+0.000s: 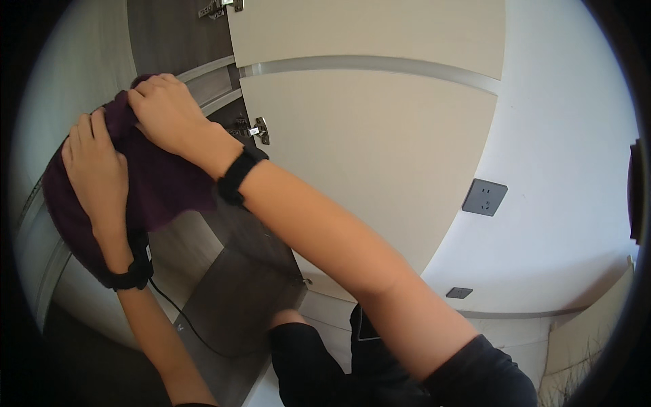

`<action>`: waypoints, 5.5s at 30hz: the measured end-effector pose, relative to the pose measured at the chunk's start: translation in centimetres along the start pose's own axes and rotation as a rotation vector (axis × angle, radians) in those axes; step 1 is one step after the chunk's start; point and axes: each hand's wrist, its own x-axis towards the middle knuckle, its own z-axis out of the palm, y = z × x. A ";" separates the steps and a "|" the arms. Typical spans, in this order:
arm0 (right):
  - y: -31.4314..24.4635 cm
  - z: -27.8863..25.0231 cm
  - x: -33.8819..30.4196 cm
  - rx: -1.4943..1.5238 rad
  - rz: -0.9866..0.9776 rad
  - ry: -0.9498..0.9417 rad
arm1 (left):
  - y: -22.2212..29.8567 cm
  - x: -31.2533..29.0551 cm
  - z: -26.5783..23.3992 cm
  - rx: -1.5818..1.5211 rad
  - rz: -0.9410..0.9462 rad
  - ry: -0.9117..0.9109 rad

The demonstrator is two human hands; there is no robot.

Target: The person wipes the interior and exterior surfaces of a wardrobe using a purple cloth. They open and close multiple cabinet doors and drawers, cleaning the shelves, door panels, and drawer fronts throughout the room.

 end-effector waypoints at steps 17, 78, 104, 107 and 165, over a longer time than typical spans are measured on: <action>4.9 -23.8 1.4 -0.626 -0.188 -0.231 | 15.0 6.1 -3.3 -1.296 -0.050 0.558; 6.9 -26.6 -17.7 -0.901 0.051 -0.599 | 30.7 -6.4 11.7 -1.154 0.299 0.391; 3.3 -46.7 -12.9 -1.266 0.096 -0.469 | 38.9 1.7 -7.9 -1.370 0.716 0.487; 2.3 -50.0 -15.0 -1.354 0.071 -0.357 | 41.5 0.9 -11.2 -1.389 0.788 0.546; 5.0 -38.5 -21.4 -1.157 0.041 -0.412 | 36.7 -1.1 -3.4 -1.323 0.462 0.512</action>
